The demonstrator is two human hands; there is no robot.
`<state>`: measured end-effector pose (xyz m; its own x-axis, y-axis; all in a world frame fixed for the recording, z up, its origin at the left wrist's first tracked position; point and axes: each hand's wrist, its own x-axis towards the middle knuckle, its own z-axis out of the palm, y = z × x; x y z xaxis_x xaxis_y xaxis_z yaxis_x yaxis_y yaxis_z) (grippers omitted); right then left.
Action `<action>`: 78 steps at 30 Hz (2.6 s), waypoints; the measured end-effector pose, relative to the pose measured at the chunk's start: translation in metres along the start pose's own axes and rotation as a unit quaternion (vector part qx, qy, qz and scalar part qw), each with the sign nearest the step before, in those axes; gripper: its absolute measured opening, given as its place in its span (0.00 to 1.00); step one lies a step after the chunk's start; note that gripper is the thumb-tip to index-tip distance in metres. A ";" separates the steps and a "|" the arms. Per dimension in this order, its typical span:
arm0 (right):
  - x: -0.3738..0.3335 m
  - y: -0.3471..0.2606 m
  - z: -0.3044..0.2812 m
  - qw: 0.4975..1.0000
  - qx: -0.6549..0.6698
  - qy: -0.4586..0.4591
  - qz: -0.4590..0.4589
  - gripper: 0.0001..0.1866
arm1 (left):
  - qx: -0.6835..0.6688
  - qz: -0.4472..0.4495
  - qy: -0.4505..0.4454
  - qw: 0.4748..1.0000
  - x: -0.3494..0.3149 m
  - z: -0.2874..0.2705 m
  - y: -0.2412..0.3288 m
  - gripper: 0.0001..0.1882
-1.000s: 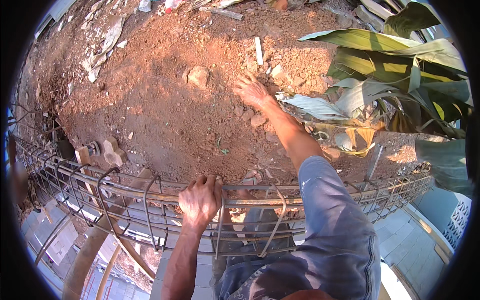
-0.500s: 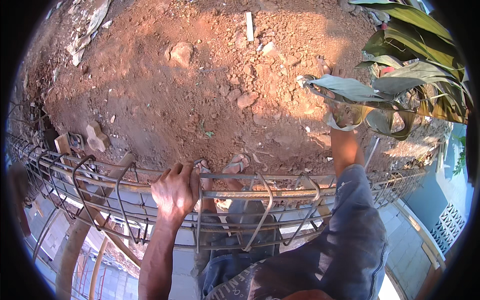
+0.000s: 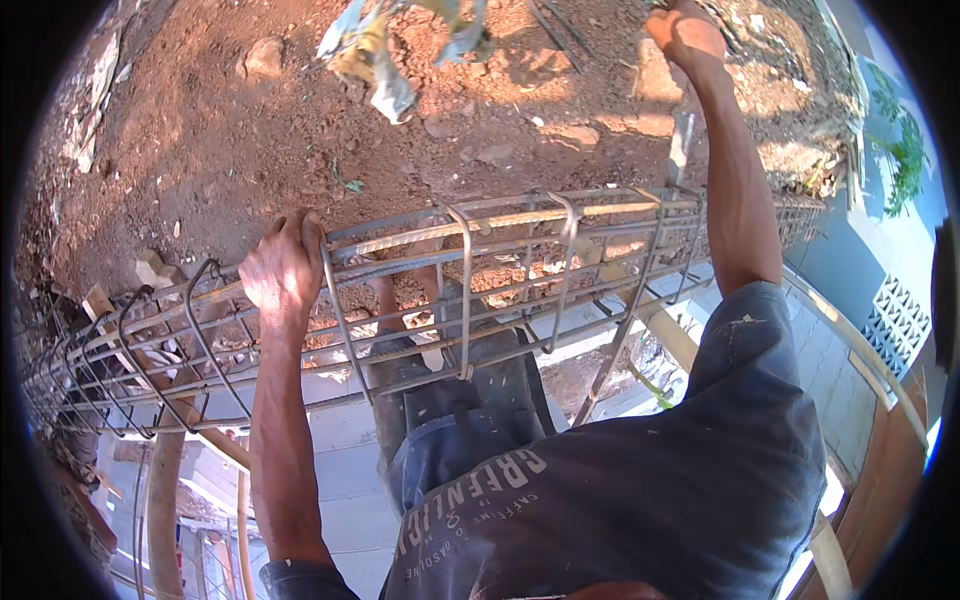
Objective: The person assembles a rebar mesh by tying intersecting steel bars together with wire. They repeatedly wrap wire around bar intersections and twist it to secure the grid structure.
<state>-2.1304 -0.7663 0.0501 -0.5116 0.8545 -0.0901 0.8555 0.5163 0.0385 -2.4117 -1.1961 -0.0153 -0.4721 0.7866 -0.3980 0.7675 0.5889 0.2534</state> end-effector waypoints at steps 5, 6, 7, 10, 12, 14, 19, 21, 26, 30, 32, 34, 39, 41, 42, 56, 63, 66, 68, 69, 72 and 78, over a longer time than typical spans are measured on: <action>-0.176 -0.055 -0.089 0.945 0.251 -0.099 0.186 0.18 | 0.030 -0.006 0.030 0.999 0.000 0.012 -0.013 0.21; -0.219 -0.072 -0.085 0.916 0.334 -0.120 0.188 0.17 | 0.035 -0.030 0.012 0.999 -0.003 0.001 -0.005 0.19; -0.263 -0.089 -0.089 0.880 0.409 -0.140 0.197 0.16 | -0.106 0.085 0.167 0.977 -0.006 0.016 -0.021 0.16; -0.391 -0.143 -0.062 0.891 0.363 -0.265 0.063 0.19 | -0.265 0.166 0.205 0.928 -0.034 -0.010 0.018 0.15; -0.434 -0.177 -0.078 0.891 0.331 -0.310 0.020 0.18 | -0.254 0.260 0.085 0.928 -0.092 -0.047 0.058 0.16; -0.469 -0.198 -0.060 0.875 0.418 -0.243 0.018 0.17 | -0.232 0.277 -0.116 0.925 -0.153 -0.076 0.097 0.14; -0.473 -0.206 -0.081 0.862 0.496 -0.092 0.055 0.18 | -0.422 0.104 -0.367 0.822 -0.198 -0.075 0.086 0.16; -0.477 -0.208 -0.087 0.857 0.509 -0.066 0.042 0.19 | -0.439 0.127 -0.297 0.838 -0.212 -0.076 0.081 0.15; -0.473 -0.215 -0.123 0.843 0.523 -0.105 0.069 0.21 | -0.547 0.064 -0.362 0.752 -0.228 -0.068 0.069 0.12; -0.484 -0.227 -0.114 0.830 0.541 -0.122 0.057 0.22 | -0.392 0.109 -0.363 0.838 -0.237 -0.083 0.058 0.10; -0.491 -0.230 -0.106 0.837 0.502 -0.212 0.050 0.20 | -0.289 0.234 -0.295 0.880 -0.241 -0.081 0.048 0.09; -0.501 -0.232 -0.095 0.852 0.477 -0.217 -0.009 0.18 | -0.196 0.444 -0.178 0.856 -0.242 -0.059 0.029 0.08; -0.517 -0.219 -0.069 0.850 0.472 -0.208 0.109 0.16 | -0.235 0.358 -0.164 0.889 -0.222 -0.036 0.041 0.12; -0.534 -0.208 -0.047 0.833 0.510 -0.145 0.158 0.16 | -0.250 0.239 -0.174 0.922 -0.192 -0.019 0.045 0.16; -0.541 -0.205 -0.043 0.823 0.528 -0.116 0.177 0.16 | -0.221 0.246 -0.161 0.930 -0.181 -0.009 0.045 0.16; -0.652 -0.218 0.005 0.715 0.573 -0.139 0.376 0.18 | -0.022 0.113 -0.235 0.965 -0.130 0.077 0.058 0.23; -0.574 -0.215 0.001 0.761 0.545 -0.041 0.349 0.16 | -0.126 0.076 -0.319 0.936 -0.111 0.026 0.060 0.27; -0.539 -0.203 0.013 0.756 0.541 0.010 0.367 0.15 | -0.146 0.089 -0.328 0.929 -0.107 0.033 0.061 0.29; -0.519 -0.196 0.030 0.773 0.530 0.013 0.348 0.15 | -0.148 0.098 -0.330 0.927 -0.106 0.036 0.057 0.29; -0.510 -0.196 0.039 0.794 0.514 0.003 0.324 0.15 | -0.144 0.090 -0.355 0.919 -0.102 0.039 0.051 0.29; -0.490 -0.195 0.081 0.817 0.472 -0.031 0.329 0.16 | -0.142 0.090 -0.391 0.905 -0.104 0.038 0.059 0.29; -0.455 -0.202 0.079 0.663 0.583 -0.118 0.454 0.20 | -0.158 0.053 -0.414 0.895 -0.118 0.000 0.075 0.29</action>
<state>-2.0637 -1.2639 0.0047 0.1657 0.6793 -0.7149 0.3519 -0.7179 -0.6006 -2.2986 -1.2446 0.0503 0.1806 0.5112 -0.8403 0.5660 0.6447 0.5138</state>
